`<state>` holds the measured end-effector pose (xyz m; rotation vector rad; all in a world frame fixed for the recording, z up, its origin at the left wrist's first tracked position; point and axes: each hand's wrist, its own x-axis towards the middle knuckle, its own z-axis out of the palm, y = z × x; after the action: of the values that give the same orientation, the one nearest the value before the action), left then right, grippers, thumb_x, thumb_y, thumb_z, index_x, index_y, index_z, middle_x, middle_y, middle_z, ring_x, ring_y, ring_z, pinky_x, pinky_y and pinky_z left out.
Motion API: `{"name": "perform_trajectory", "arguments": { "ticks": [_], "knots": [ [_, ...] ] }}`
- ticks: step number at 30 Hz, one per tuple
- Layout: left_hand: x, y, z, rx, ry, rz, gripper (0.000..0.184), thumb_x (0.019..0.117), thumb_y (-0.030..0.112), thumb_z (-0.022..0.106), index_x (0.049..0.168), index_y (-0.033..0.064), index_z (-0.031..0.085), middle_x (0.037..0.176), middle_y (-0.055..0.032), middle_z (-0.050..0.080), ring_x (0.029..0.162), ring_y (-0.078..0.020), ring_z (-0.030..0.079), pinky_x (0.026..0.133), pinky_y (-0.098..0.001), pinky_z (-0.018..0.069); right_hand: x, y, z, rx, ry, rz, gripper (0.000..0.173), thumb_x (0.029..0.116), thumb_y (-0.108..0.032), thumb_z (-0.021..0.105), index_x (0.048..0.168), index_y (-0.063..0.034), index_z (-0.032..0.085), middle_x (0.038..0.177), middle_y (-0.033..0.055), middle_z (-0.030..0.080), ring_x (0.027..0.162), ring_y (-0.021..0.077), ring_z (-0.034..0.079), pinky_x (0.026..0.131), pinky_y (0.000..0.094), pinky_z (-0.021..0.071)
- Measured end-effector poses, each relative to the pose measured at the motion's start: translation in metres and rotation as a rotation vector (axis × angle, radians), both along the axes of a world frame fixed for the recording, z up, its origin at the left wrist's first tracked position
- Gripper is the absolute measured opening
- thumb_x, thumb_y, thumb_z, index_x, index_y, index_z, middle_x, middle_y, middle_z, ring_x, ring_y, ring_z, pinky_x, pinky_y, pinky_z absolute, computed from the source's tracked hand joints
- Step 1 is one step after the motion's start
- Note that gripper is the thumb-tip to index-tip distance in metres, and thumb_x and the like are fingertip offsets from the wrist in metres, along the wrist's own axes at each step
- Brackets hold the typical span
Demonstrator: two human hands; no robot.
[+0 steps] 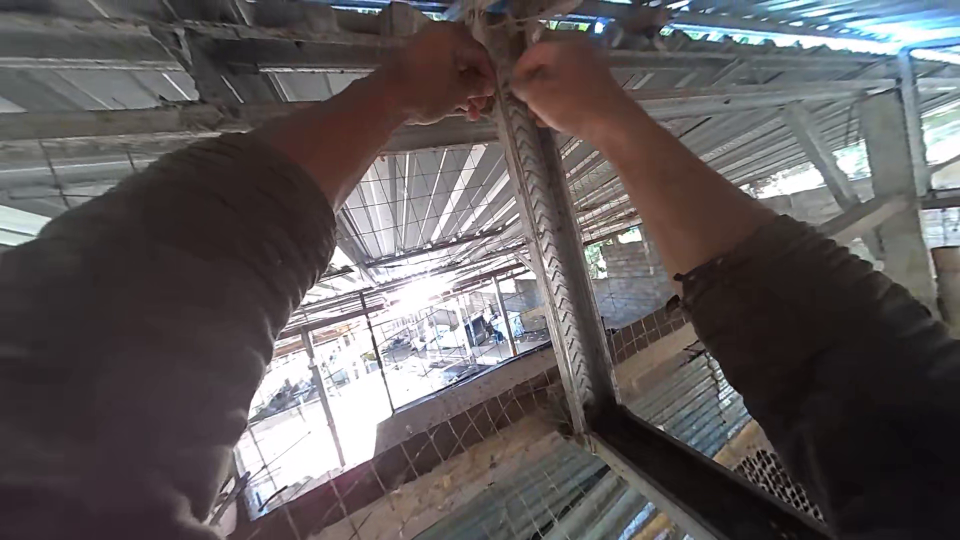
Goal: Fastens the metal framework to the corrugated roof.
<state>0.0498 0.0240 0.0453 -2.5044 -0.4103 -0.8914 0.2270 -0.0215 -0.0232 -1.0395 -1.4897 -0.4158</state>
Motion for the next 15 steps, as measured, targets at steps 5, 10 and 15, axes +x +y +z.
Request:
{"name": "perform_trajectory", "arguments": {
  "ticks": [5,10,15],
  "knots": [
    [0.003,0.000,0.007,-0.023,0.049,-0.027,0.016,0.1040,0.010,0.058,0.108,0.0015,0.071,0.097,-0.0049,0.072,0.084,-0.0061,0.072,0.083,-0.0252,0.0608,-0.010,0.007,0.000,0.004,-0.126,-0.090,0.025,0.1030,-0.026,0.061,0.109,-0.0040,0.072,0.103,0.0101,0.070,0.095,0.0182,0.066,0.089,0.0411,0.0513],
    [0.000,-0.012,0.008,-0.253,-0.049,-0.004,0.010,0.0995,0.008,0.065,0.107,0.0036,0.071,0.096,-0.0015,0.075,0.085,-0.0066,0.074,0.084,-0.0242,0.0616,-0.020,0.007,-0.007,0.029,-0.133,-0.106,0.020,0.1019,-0.017,0.058,0.109,-0.0035,0.071,0.101,0.0100,0.069,0.093,0.0178,0.065,0.086,0.0395,0.0513],
    [-0.003,-0.014,0.008,-0.328,-0.102,-0.031,0.007,0.0922,-0.002,0.070,0.098,0.0015,0.071,0.093,-0.0032,0.075,0.086,-0.0084,0.075,0.085,-0.0244,0.0612,-0.017,0.015,-0.011,0.085,-0.234,-0.067,0.024,0.1041,-0.026,0.059,0.107,-0.0064,0.073,0.099,0.0067,0.069,0.090,0.0138,0.064,0.085,0.0357,0.0507]
  ]
}}
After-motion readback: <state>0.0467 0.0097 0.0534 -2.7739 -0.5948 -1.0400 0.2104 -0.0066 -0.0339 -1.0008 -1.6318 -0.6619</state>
